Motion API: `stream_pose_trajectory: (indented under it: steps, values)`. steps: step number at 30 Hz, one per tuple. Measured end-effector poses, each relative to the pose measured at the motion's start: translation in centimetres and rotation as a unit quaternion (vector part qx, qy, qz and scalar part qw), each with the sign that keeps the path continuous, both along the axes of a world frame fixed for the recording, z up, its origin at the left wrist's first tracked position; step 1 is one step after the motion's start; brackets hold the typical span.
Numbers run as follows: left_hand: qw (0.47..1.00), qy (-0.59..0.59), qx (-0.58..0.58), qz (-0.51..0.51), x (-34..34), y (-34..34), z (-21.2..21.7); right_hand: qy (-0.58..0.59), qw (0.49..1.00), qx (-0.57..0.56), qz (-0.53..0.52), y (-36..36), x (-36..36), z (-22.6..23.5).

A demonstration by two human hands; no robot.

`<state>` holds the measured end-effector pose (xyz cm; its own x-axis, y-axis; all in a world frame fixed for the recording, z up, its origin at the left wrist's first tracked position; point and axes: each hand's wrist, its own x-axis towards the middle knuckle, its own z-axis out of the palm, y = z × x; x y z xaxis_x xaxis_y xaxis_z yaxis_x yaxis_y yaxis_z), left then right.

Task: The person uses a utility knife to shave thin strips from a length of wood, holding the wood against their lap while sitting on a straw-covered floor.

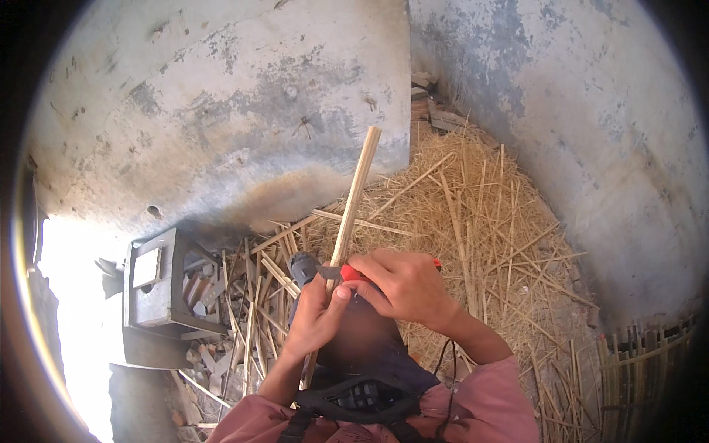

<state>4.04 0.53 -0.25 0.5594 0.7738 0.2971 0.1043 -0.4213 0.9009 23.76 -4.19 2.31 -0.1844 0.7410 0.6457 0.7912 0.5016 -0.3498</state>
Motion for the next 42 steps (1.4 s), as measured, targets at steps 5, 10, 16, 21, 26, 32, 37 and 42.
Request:
stream_pose_trajectory:
  steps: [5,10,16,21,26,32,37,42]
  values:
    - [1.0,0.002,0.006,0.012,0.1,-0.2,0.3,-0.01,1.0,0.003,-0.01,0.1,-0.2,-0.5]
    - [0.998,0.031,0.001,0.05,0.6,-0.5,0.4,0.005,0.998,0.021,-0.059,0.1,-1.1,-0.8]
    - [0.994,0.048,0.054,0.085,0.9,-0.4,-0.4,0.027,0.995,0.013,-0.092,-0.2,-2.1,-1.1]
    - [0.996,0.05,0.017,0.075,1.0,-0.5,0.6,0.087,0.989,0.02,-0.121,-0.2,-2.7,-1.2]
    - [0.999,0.029,-0.016,0.043,0.8,-0.7,0.9,0.109,0.988,0.012,-0.109,0.1,-2.5,0.0]
    - [0.998,-0.008,-0.045,-0.039,-0.3,-0.1,0.0,0.097,0.995,-0.009,-0.037,0.3,-0.6,-0.6]
    - [0.988,0.023,-0.139,-0.068,-0.4,0.0,0.7,0.044,0.998,-0.034,0.03,0.2,0.7,-0.9]
    - [0.991,0.023,-0.114,-0.06,-0.1,0.2,0.9,0.041,0.998,-0.016,0.033,0.3,0.9,-1.3]
